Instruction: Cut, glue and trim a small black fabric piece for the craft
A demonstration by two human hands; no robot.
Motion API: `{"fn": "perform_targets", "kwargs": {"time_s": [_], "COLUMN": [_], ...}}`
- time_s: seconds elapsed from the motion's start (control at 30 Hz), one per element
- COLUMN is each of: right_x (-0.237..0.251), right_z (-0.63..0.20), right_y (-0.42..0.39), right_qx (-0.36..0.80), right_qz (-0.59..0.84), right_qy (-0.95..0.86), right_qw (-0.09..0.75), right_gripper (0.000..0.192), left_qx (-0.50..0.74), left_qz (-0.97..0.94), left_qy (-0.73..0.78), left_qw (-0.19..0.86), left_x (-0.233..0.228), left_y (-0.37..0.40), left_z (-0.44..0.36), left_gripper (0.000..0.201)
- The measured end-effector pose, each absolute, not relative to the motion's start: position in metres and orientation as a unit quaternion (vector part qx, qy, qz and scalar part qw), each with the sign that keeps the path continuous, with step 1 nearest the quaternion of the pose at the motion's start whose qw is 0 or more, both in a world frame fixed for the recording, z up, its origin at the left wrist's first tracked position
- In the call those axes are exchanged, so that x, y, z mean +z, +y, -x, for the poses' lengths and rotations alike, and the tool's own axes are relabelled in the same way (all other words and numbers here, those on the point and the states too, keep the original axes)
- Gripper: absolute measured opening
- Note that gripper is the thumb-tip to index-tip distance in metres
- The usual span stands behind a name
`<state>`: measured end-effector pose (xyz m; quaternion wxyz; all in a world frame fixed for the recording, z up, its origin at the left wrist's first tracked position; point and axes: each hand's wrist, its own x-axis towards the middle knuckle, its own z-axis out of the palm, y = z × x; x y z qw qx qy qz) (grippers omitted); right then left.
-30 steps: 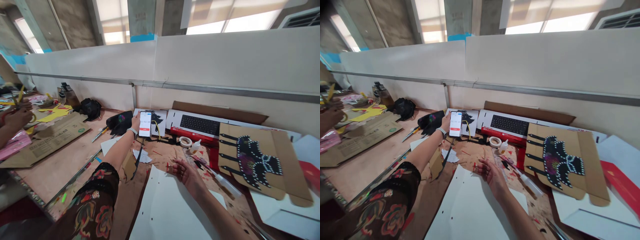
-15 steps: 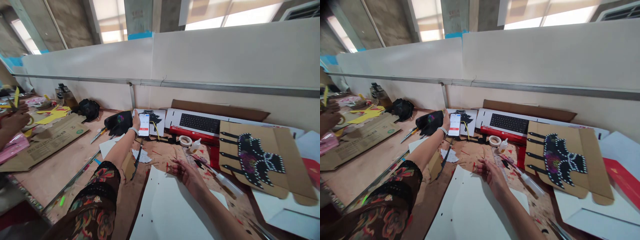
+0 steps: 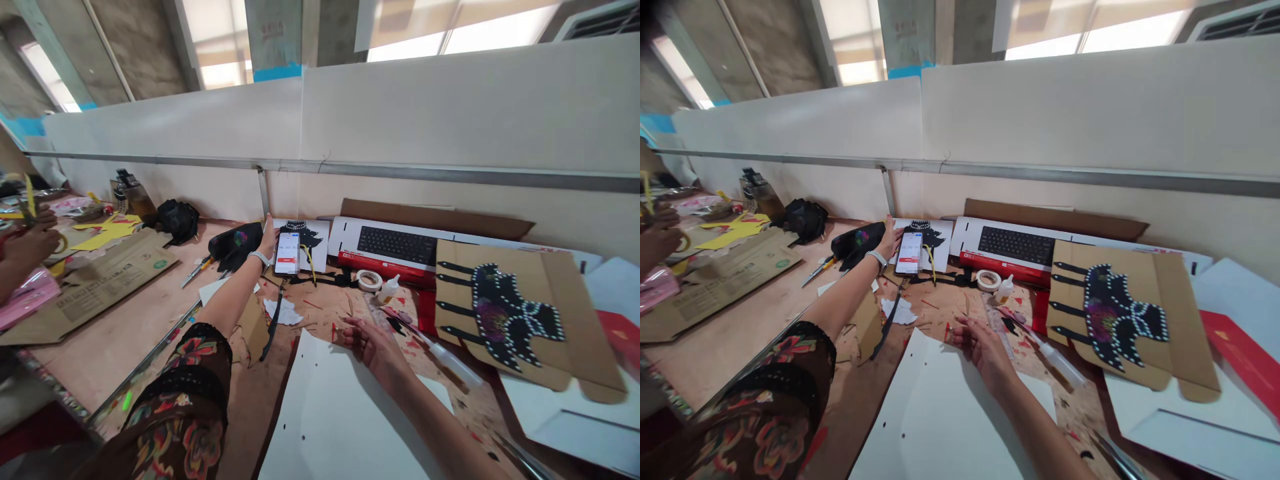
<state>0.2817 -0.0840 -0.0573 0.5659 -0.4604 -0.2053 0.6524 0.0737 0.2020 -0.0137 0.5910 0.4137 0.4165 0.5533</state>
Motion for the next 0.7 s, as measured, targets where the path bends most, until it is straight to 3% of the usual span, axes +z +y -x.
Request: {"fn": "perform_targets", "kwargs": {"time_s": [0.2, 0.37, 0.53, 0.7], "right_x": [-0.049, -0.043, -0.037, -0.042], "right_z": [-0.280, -0.286, -0.300, -0.318], "right_y": [-0.088, -0.100, -0.133, -0.172], "right_qx": [0.654, 0.657, 0.645, 0.619], "right_qz": [0.468, 0.456, 0.474, 0.515], "right_qy": [-0.192, -0.208, -0.219, -0.227], "right_qw": [0.562, 0.564, 0.558, 0.547], "right_gripper": [0.015, 0.014, 0.031, 0.039], "left_qx": [0.545, 0.523, 0.439, 0.295], "left_qz": [-0.440, -0.498, -0.607, -0.722], "left_qy": [0.449, 0.449, 0.404, 0.328], "left_qw": [0.555, 0.526, 0.524, 0.532], "left_x": [-0.002, 0.013, 0.006, 0.000], "left_y": [0.192, 0.156, 0.070, -0.041], "left_z": [-0.067, -0.069, -0.071, -0.062], "left_gripper": [0.076, 0.065, 0.049, 0.056]}}
